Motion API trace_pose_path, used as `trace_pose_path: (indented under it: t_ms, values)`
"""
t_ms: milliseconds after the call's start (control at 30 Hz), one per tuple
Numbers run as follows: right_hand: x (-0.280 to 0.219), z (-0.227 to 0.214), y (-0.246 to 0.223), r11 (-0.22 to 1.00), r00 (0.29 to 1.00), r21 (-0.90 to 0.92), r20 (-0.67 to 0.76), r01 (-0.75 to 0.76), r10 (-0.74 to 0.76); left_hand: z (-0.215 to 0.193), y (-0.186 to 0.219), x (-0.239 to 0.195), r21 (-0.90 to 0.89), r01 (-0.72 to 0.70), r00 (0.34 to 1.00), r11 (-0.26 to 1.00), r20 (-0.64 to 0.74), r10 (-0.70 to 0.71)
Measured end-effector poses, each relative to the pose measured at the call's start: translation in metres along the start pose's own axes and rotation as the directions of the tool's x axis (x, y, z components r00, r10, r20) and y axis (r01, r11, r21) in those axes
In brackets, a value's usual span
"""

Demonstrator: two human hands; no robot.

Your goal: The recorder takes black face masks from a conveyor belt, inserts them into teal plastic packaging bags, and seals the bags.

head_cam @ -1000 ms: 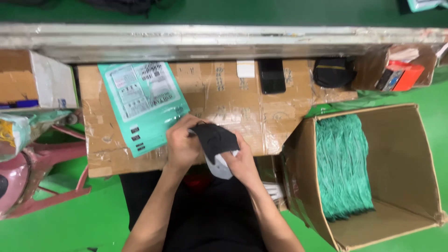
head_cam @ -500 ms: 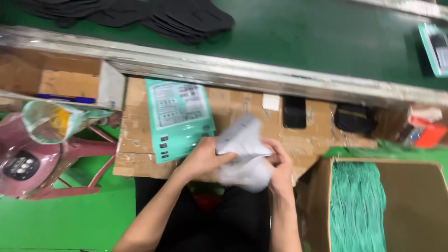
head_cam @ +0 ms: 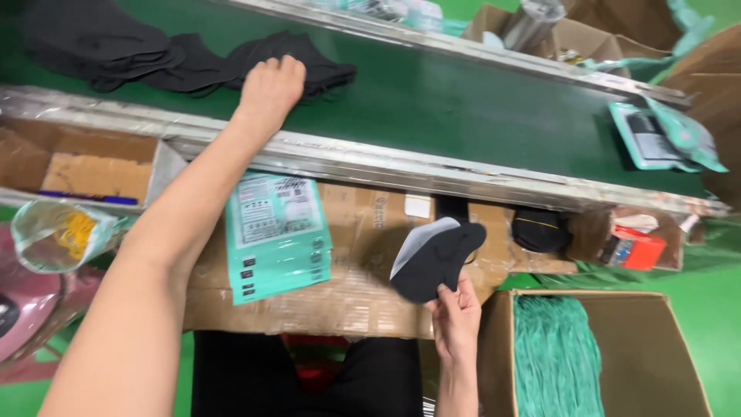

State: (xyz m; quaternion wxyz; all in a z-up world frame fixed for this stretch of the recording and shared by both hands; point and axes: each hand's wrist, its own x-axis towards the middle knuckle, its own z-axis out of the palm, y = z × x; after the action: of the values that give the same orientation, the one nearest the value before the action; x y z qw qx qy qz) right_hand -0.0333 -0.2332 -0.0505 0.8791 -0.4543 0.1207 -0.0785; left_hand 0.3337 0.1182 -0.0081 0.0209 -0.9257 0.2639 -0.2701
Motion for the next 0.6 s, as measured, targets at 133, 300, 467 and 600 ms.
trace_pose_path:
  t_ms: [133,300,467,600]
  values:
    - [0.008,0.032,-0.041,0.983,0.982,0.002,-0.032,0.186,-0.186,-0.113,0.091,0.011,-0.649,0.153,0.943,0.745,-0.13,-0.307]
    - [0.018,0.041,-0.04,0.973,0.973,0.041,-0.04,0.228,-0.227,-0.141,0.225,-0.067,-0.943,0.145,0.963,0.299,0.065,-0.261]
    - [0.025,0.03,-0.006,0.846,0.95,-0.468,-0.04,0.255,-0.308,-0.052,0.29,-0.154,-0.817,0.332,0.859,-0.471,0.468,-0.208]
    - [0.012,0.017,0.02,0.76,0.955,-0.646,-0.173,0.073,-0.239,-0.043,0.304,-0.193,-0.742,0.574,0.716,-0.346,0.66,-0.226]
